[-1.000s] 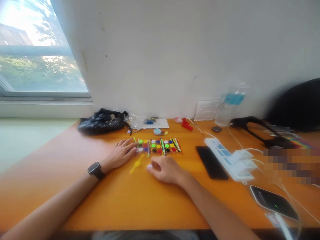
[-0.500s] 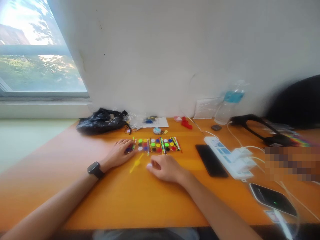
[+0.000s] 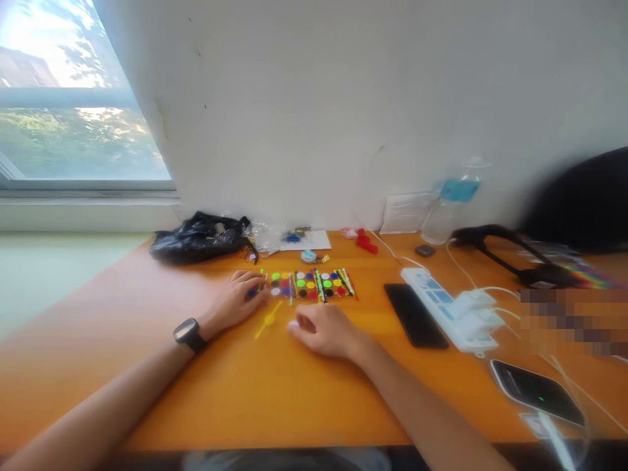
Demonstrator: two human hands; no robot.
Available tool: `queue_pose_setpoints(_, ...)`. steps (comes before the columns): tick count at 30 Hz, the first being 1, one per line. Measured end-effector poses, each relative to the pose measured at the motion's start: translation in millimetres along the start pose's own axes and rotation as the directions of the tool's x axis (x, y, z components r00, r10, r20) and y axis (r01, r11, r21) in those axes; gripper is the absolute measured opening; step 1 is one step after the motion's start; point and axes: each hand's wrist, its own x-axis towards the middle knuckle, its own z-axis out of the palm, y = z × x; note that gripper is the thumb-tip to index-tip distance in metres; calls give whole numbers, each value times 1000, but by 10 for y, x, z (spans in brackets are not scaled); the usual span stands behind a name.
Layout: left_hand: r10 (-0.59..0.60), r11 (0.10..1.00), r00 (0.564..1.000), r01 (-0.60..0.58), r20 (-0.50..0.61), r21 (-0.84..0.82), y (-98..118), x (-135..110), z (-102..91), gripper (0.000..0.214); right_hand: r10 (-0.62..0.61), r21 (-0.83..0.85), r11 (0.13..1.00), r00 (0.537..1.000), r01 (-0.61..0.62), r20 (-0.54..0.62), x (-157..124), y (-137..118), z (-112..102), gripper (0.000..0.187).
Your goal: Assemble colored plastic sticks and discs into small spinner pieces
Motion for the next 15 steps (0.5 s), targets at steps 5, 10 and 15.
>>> queue_pose_setpoints(5, 8, 1000, 998, -9, 60, 29, 89, 7, -60, 25, 5, 3, 1000, 1000, -5, 21, -4, -22, -24, 31)
queue_pose_setpoints(10, -7, 999, 998, 5, 62, 37, 107, -6, -44, 24, 5, 0, 1000, 1000, -5, 30, -8, -29, -30, 32)
queue_pose_setpoints(15, -14, 1000, 998, 13, 56, 17, 83, -7, -16, 23, 11, -8, 1000, 1000, -11, 28, -8, -26, -28, 31)
